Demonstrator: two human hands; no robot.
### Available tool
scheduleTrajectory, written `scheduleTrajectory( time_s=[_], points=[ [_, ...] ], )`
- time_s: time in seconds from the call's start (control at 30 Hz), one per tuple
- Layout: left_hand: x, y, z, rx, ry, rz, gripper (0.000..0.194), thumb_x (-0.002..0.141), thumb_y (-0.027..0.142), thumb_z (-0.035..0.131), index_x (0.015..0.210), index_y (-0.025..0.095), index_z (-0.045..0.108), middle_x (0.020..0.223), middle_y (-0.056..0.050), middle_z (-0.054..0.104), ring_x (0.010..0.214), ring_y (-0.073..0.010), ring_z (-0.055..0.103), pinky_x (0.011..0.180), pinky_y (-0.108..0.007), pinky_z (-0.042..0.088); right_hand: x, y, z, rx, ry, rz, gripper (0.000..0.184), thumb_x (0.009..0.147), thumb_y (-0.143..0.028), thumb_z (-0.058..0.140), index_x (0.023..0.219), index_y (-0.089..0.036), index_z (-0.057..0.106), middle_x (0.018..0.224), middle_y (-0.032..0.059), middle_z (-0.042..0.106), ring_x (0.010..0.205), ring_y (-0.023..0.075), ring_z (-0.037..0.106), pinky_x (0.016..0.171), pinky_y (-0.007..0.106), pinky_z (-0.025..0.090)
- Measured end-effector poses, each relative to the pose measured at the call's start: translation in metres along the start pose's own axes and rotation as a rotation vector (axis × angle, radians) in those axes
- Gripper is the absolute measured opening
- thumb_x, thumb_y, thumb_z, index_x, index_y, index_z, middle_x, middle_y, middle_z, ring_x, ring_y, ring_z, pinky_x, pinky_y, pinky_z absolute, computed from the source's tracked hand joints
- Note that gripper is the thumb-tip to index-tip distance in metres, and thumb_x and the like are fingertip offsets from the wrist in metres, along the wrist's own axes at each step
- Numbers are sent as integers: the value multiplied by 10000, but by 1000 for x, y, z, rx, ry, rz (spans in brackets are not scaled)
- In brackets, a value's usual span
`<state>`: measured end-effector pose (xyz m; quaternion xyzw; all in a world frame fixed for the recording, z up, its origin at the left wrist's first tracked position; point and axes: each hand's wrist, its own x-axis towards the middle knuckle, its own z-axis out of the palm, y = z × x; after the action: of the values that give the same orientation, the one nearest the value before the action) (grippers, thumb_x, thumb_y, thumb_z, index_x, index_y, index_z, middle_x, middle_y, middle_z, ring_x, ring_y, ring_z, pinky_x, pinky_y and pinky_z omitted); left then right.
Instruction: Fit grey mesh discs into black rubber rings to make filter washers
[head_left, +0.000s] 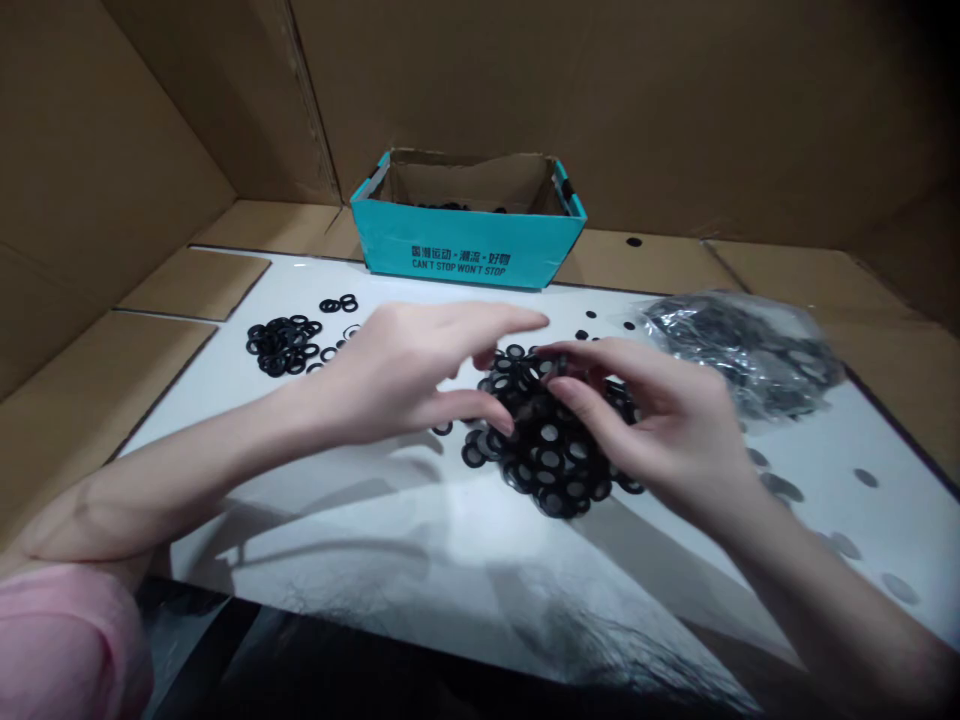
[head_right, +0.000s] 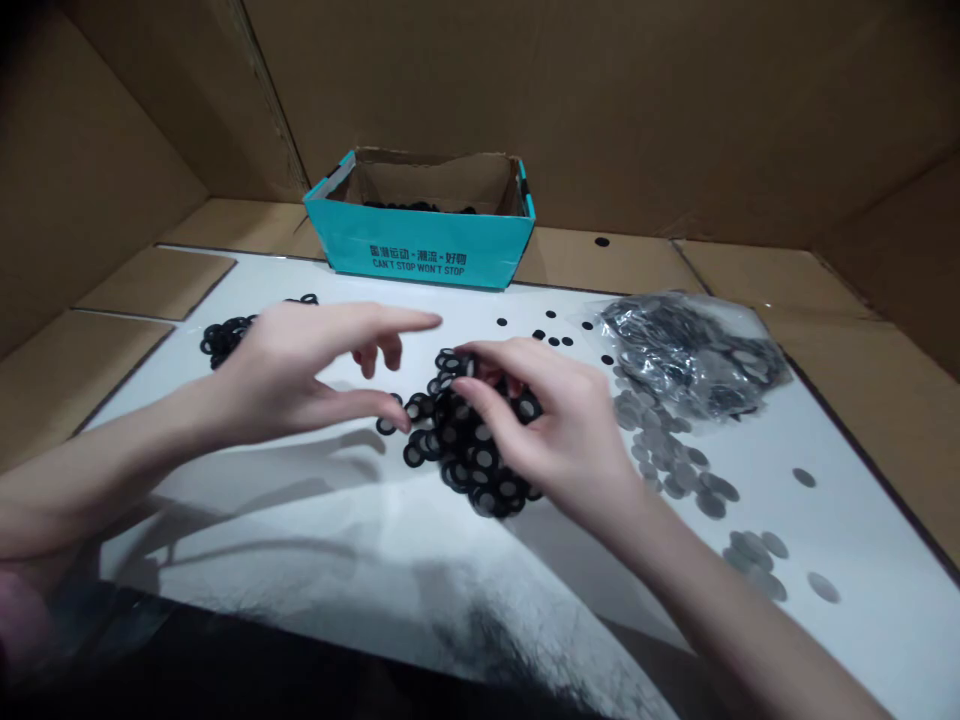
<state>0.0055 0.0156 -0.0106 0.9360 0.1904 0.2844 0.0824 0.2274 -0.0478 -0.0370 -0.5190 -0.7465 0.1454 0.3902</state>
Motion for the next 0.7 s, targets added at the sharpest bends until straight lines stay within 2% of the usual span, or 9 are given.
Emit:
scheduleTrajectory(
  time_s=[0.07,0.13,0.23,0.33,0.4,0.47,0.53,0.6,0.7],
  points=[
    [-1,-10,-15,27,-6,-110,435,843,431,683,1183,169,617,795,-20,701,628,-122,607,620,-226,419,-1,16,-11,-170,-61,-77,212,872,-306,600,1041,-220,697,861,70,706,778,223,631,696,379,487],
    [-4,-22,-30,87,-48,-227,378,855,442,644,1134,187,641,759,-8,696,612,-126,601,635,-236,411,-3,29,-19,-286,-142,-163,251,879,-304,576,1083,-223,698,870,82,702,812,243,623,693,392,489],
    [-13,-43,-46,170,-203,-381,331,858,440,592,1070,196,661,721,-8,691,623,-144,606,640,-244,396,-8,36,-24,-357,-255,-193,350,879,-317,571,1208,-232,652,999,108,695,901,268,620,742,422,500],
    [-24,-63,-56,216,-251,-484,377,842,496,563,1051,199,665,744,-26,701,627,-154,603,632,-247,382,-14,33,-30,-340,-170,-173,363,865,-227,571,1224,-243,626,1087,124,682,969,272,631,798,423,497],
    [-31,-75,-61,238,-313,-539,382,839,511,553,1022,197,670,776,-38,703,647,-161,602,628,-250,373,-21,32,-37,-295,-50,-184,349,821,-80,519,1076,-272,660,1003,100,693,907,239,648,761,385,494],
    [-38,-86,-66,234,-368,-564,369,842,516,554,986,198,673,786,-29,695,654,-151,585,631,-254,368,-32,36,-45,-227,37,-214,370,732,22,462,856,-272,650,823,65,669,751,196,636,650,345,474],
    [-46,-95,-69,222,-322,-564,345,837,531,576,881,197,649,732,19,649,628,-109,524,621,-244,348,-45,44,-52,-163,75,-239,309,640,48,454,655,-242,561,606,23,549,558,152,538,509,312,409],
    [-54,-103,-69,233,-132,-568,429,809,562,624,666,176,504,587,69,477,566,-58,375,557,-229,273,-58,51,-58,-152,104,-201,272,569,48,450,544,-222,459,498,-4,413,450,119,412,415,291,314],
    [-66,-110,-64,270,96,-622,617,899,563,561,585,133,248,563,44,205,588,-57,177,520,-230,157,-76,55,-62,-161,154,-71,234,502,12,442,472,-216,394,450,-4,333,402,115,323,376,301,251]
  ],
)
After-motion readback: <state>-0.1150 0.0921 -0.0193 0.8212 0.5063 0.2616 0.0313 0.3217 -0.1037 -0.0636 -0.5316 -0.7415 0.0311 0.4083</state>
